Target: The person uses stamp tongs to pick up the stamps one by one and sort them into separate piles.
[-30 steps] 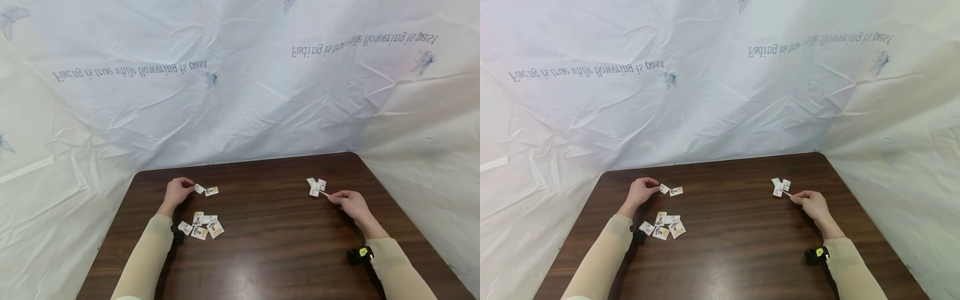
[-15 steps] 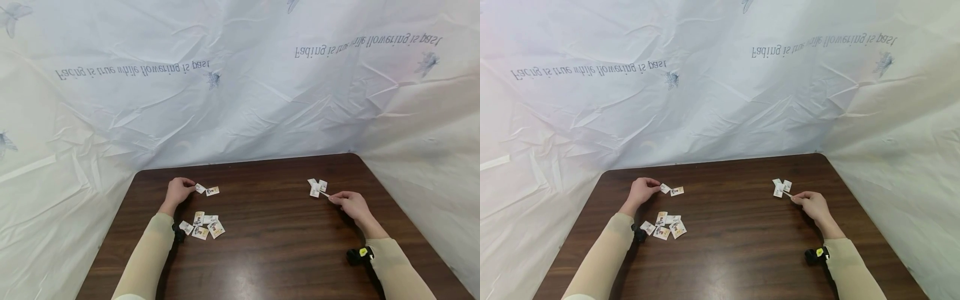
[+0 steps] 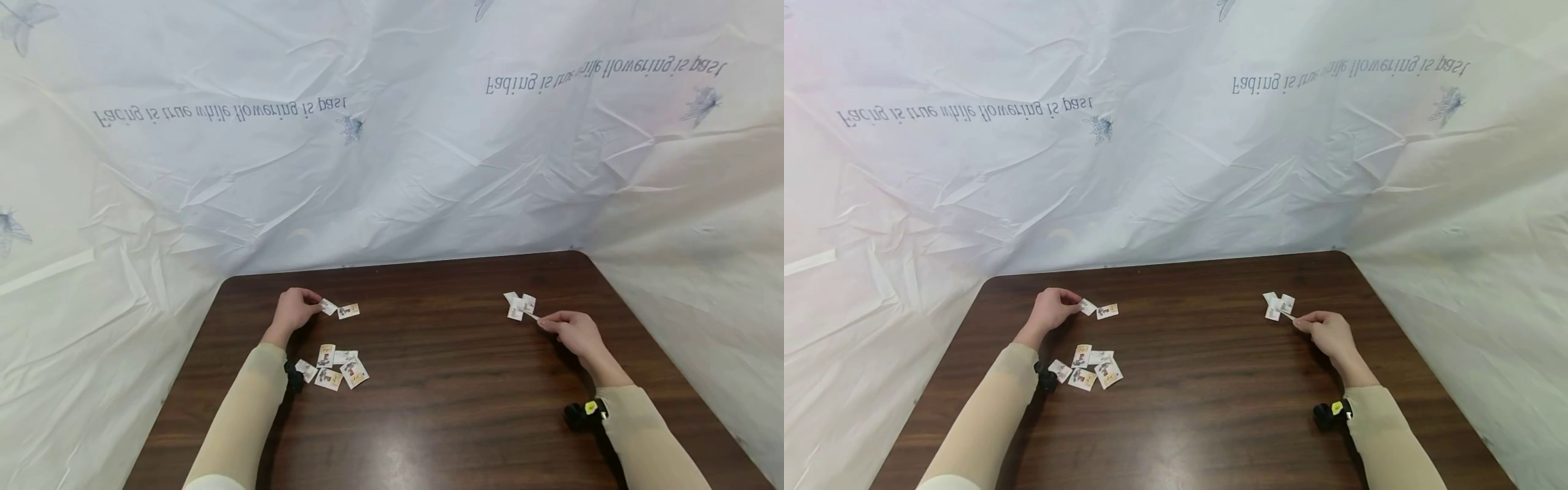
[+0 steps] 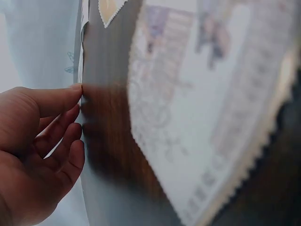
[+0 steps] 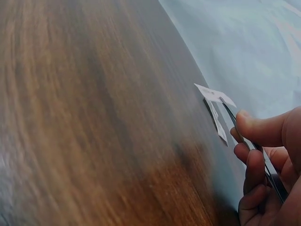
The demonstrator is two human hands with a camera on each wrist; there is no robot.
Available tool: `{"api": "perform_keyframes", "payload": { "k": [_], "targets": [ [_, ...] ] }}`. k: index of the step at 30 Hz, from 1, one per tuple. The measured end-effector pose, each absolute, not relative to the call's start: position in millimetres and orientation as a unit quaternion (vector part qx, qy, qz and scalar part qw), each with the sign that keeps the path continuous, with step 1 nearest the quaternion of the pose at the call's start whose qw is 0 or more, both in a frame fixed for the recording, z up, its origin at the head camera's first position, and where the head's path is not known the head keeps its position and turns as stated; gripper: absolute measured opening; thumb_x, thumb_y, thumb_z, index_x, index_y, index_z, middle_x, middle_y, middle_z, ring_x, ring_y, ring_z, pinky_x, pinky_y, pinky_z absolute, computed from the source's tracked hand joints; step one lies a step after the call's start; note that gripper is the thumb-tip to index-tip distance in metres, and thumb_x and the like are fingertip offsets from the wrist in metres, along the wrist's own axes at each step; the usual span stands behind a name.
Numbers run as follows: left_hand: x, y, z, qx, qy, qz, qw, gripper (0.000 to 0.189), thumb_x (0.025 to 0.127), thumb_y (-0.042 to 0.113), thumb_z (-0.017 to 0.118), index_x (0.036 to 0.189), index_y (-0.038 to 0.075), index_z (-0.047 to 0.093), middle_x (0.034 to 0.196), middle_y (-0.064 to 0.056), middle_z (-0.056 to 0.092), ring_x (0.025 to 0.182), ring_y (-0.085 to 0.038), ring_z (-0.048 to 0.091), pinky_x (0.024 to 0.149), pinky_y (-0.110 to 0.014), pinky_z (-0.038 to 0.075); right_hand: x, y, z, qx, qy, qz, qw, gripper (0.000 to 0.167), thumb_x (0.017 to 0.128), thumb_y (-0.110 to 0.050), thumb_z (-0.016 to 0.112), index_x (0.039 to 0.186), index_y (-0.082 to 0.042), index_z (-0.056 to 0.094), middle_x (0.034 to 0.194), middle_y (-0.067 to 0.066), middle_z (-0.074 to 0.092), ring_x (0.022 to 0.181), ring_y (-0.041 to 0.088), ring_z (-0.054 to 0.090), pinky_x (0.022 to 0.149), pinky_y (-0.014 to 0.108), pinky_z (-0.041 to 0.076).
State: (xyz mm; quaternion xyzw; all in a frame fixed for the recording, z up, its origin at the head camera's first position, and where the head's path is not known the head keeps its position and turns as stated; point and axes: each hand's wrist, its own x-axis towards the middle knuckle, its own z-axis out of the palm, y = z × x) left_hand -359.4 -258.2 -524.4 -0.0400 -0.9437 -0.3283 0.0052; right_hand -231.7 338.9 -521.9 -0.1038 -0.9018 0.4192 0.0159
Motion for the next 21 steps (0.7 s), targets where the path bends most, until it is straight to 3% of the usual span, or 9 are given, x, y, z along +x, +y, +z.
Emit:
{"api": "perform_keyframes", "payload": {
  "k": [7,16,21],
  "targets": [
    [-362.1,-260.1,-524.7,-0.050,-0.945,-0.323,-0.003,0.017,0.098,0.010,0.078,0.111,0.000,0.081,0.111,-0.017,0.076,0.109,-0.038,0.067,0.098,-0.055,0.052,-232.4,334.5,-519.5,-0.118,-0.904,0.410,0.012,0.033,0.105,-0.026,0.069,0.112,0.005,0.078,0.124,0.026,0.071,0.088,0.023,0.062,0.072,0.034,0.049],
    [-363.7,-257.7,-526.0,-0.049,-0.948,-0.315,-0.010,0.016,0.099,0.010,0.076,0.111,0.002,0.082,0.115,-0.017,0.076,0.113,-0.039,0.065,0.101,-0.056,0.051,-232.1,332.9,-520.4,-0.128,-0.909,0.396,0.009,0.035,0.103,-0.029,0.071,0.110,0.004,0.079,0.111,0.021,0.071,0.084,0.025,0.059,0.071,0.037,0.047],
    [-364.7,-258.1,-527.6,-0.047,-0.950,-0.309,-0.011,0.016,0.100,0.011,0.075,0.111,0.003,0.083,0.117,-0.018,0.075,0.116,-0.040,0.065,0.103,-0.056,0.050,-230.6,334.0,-520.5,-0.128,-0.909,0.397,-0.006,0.040,0.103,-0.033,0.071,0.113,0.005,0.078,0.117,0.024,0.070,0.086,0.025,0.061,0.071,0.037,0.048]
  ]
}}
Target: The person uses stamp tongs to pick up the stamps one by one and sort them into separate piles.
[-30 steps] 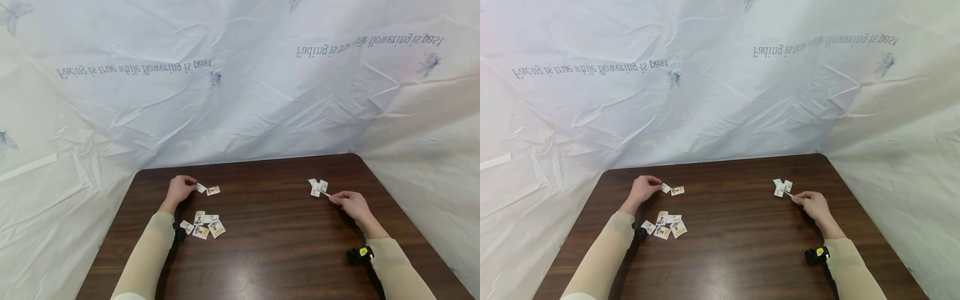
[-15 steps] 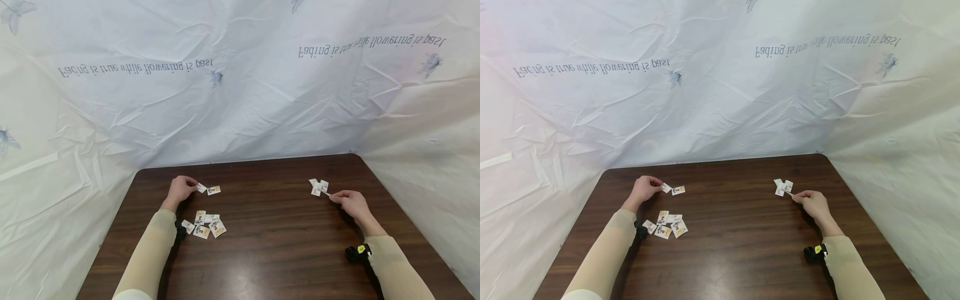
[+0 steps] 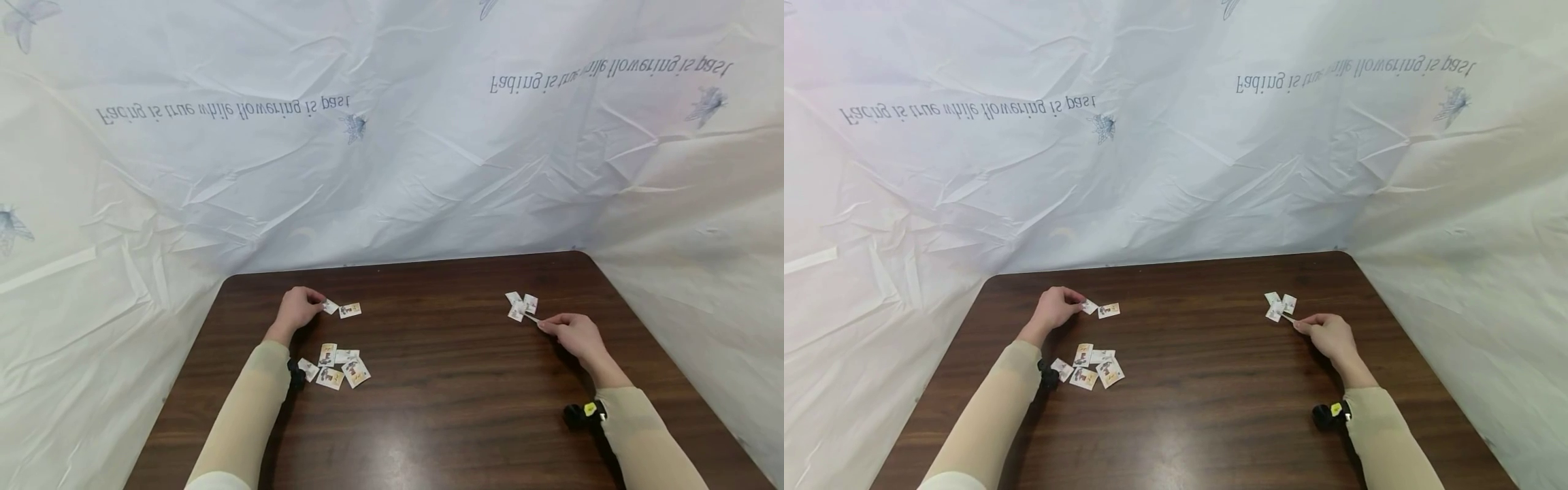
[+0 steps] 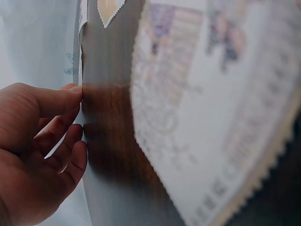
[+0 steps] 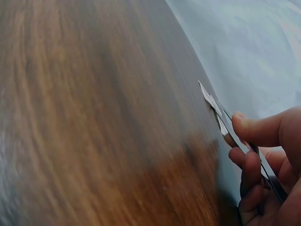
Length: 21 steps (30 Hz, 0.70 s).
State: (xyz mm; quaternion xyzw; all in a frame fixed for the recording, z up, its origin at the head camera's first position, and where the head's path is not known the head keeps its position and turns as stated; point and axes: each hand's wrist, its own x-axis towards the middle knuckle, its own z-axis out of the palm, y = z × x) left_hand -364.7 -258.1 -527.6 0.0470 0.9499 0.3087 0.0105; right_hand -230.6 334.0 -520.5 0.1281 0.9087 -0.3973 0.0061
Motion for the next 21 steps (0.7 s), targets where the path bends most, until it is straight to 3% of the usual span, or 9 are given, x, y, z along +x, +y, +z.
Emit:
{"api": "perform_keyframes", "payload": {
  "k": [6,21],
  "targets": [
    [-363.2,-257.9,-525.5,0.052,0.950,0.307,0.009,0.016,0.100,0.010,0.075,0.110,0.003,0.083,0.118,-0.018,0.076,0.118,-0.041,0.065,0.104,-0.056,0.049,-227.4,337.5,-519.0,0.115,0.911,-0.394,0.022,0.044,0.104,-0.035,0.070,0.117,0.007,0.076,0.128,0.029,0.067,0.091,0.024,0.064,0.073,0.035,0.052],
    [-360.6,-258.3,-523.1,0.044,0.948,0.314,0.015,0.017,0.099,0.010,0.075,0.111,0.001,0.083,0.117,-0.019,0.076,0.116,-0.040,0.065,0.102,-0.055,0.050,-223.7,340.7,-516.6,0.118,0.914,-0.385,0.040,0.049,0.104,-0.036,0.070,0.121,0.010,0.074,0.128,0.030,0.066,0.090,0.022,0.065,0.073,0.035,0.052]
  ]
}}
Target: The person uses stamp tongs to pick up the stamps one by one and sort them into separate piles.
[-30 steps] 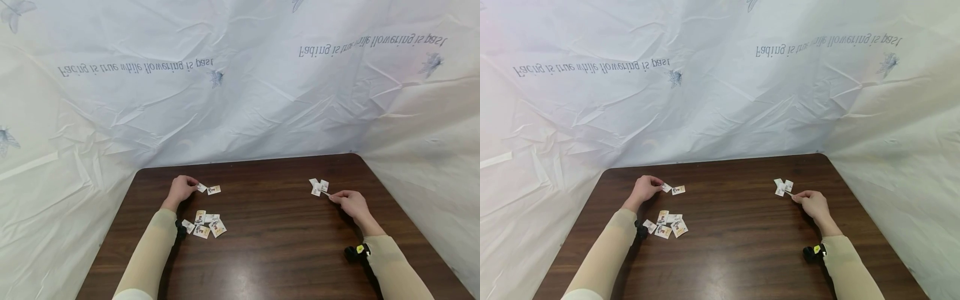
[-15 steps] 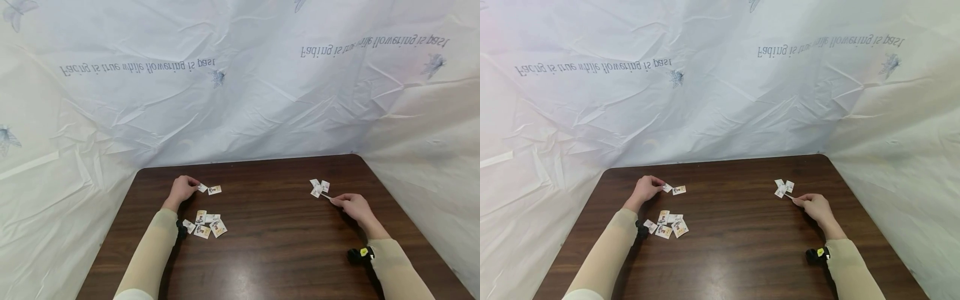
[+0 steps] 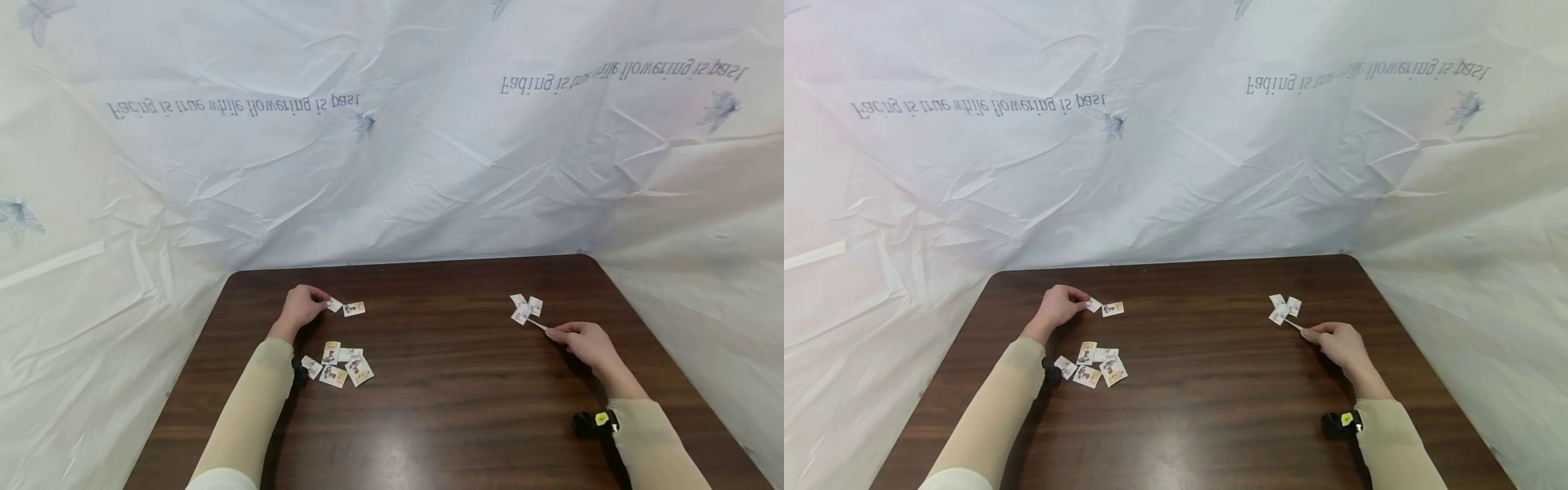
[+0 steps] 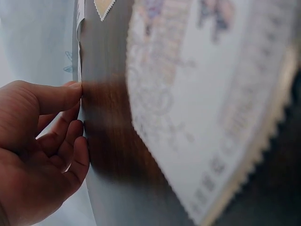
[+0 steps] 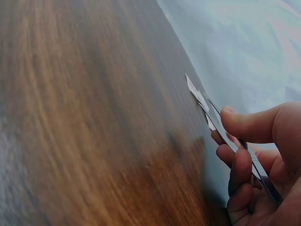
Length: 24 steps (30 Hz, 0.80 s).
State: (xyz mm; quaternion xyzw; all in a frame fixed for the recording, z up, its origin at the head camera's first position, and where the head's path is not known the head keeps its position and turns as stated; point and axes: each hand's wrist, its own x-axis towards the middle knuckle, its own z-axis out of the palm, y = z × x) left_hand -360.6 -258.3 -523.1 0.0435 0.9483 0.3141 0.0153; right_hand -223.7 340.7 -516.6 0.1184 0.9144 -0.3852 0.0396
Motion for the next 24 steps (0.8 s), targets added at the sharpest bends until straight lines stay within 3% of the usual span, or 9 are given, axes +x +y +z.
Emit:
{"api": "perform_keyframes", "payload": {
  "k": [15,24],
  "targets": [
    [-359,-257,-524,0.027,0.948,0.318,0.015,0.016,0.099,0.010,0.075,0.112,0.002,0.083,0.117,-0.018,0.075,0.116,-0.039,0.065,0.102,-0.054,0.051,-220,336,-517,0.136,0.909,-0.393,0.025,0.053,0.103,-0.041,0.070,0.123,0.009,0.074,0.121,0.026,0.069,0.087,0.020,0.063,0.072,0.034,0.051],
    [-359,-257,-522,0.030,0.945,0.327,0.016,0.016,0.099,0.011,0.076,0.110,0.002,0.083,0.115,-0.017,0.076,0.115,-0.039,0.065,0.101,-0.054,0.051,-226,293,-515,0.121,0.900,-0.418,-0.007,0.052,0.102,-0.044,0.072,0.123,0.004,0.076,0.115,0.018,0.071,0.084,0.020,0.062,0.072,0.035,0.048]
  ]
}}
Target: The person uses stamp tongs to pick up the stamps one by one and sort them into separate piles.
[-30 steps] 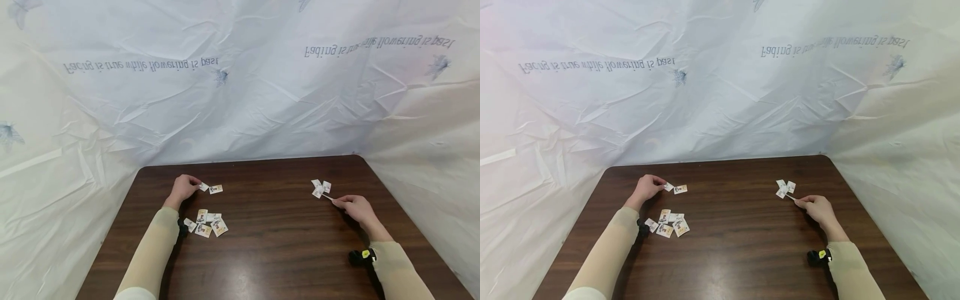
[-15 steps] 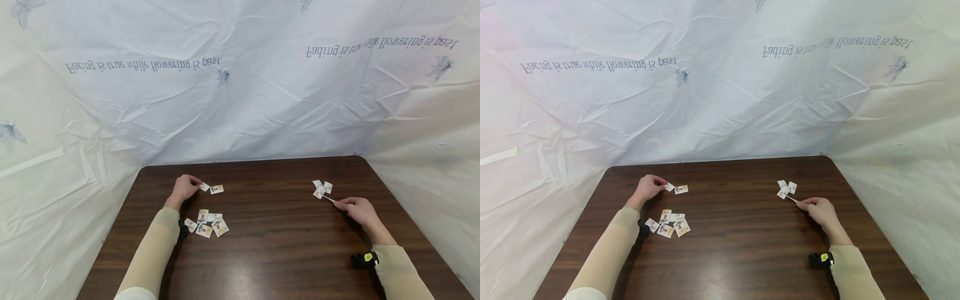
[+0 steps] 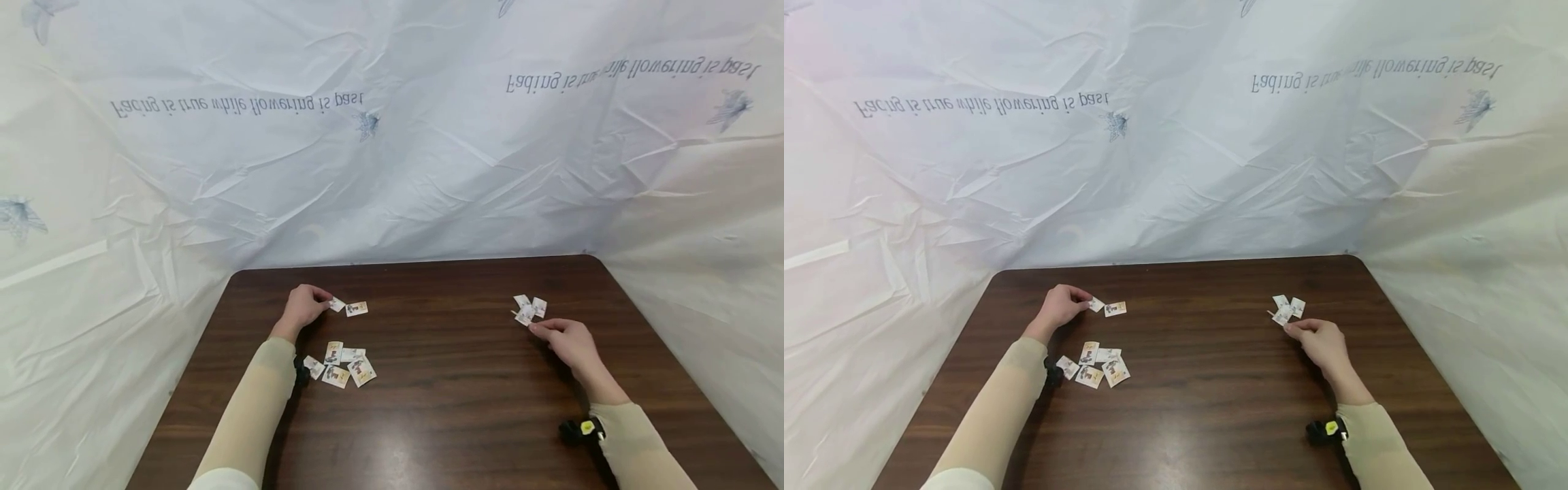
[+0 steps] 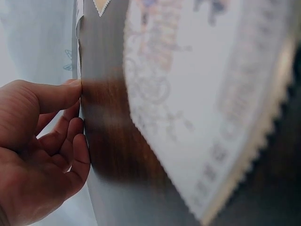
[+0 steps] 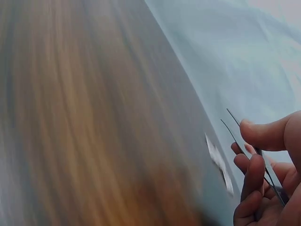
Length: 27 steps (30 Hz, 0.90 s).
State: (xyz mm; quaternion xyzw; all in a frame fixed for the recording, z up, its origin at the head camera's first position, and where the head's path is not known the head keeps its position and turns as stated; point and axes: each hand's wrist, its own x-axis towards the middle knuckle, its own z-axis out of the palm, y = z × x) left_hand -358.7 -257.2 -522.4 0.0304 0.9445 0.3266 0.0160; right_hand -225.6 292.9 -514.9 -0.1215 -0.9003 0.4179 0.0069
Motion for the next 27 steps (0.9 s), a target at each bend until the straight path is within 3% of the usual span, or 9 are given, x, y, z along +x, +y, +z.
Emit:
{"api": "perform_keyframes", "payload": {
  "k": [3,14,27],
  "targets": [
    [-359,-258,-522,0.031,0.944,0.328,0.019,0.015,0.099,0.010,0.076,0.110,0.002,0.083,0.113,-0.016,0.076,0.112,-0.037,0.066,0.099,-0.053,0.052,-233,266,-511,-0.091,-0.900,0.427,0.003,0.050,0.101,-0.043,0.075,0.121,0.002,0.077,0.114,0.016,0.073,0.083,0.019,0.063,0.073,0.035,0.049],
    [-361,-258,-526,0.033,0.940,0.340,0.016,0.015,0.098,0.010,0.076,0.108,0.002,0.084,0.112,-0.016,0.077,0.112,-0.037,0.067,0.100,-0.052,0.052,-267,135,-525,0.020,-0.877,0.480,-0.022,0.022,0.092,-0.023,0.083,0.105,-0.005,0.083,0.085,0.001,0.074,0.074,0.015,0.061,0.071,0.033,0.048],
    [-361,-261,-523,0.028,0.933,0.358,0.023,0.014,0.097,0.009,0.077,0.107,0.002,0.084,0.110,-0.015,0.078,0.110,-0.035,0.068,0.097,-0.051,0.053,-283,23,-528,0.097,-0.863,0.493,-0.055,0.019,0.096,-0.024,0.082,0.108,-0.009,0.083,0.086,-0.003,0.074,0.073,0.013,0.064,0.069,0.032,0.052]
  ]
}}
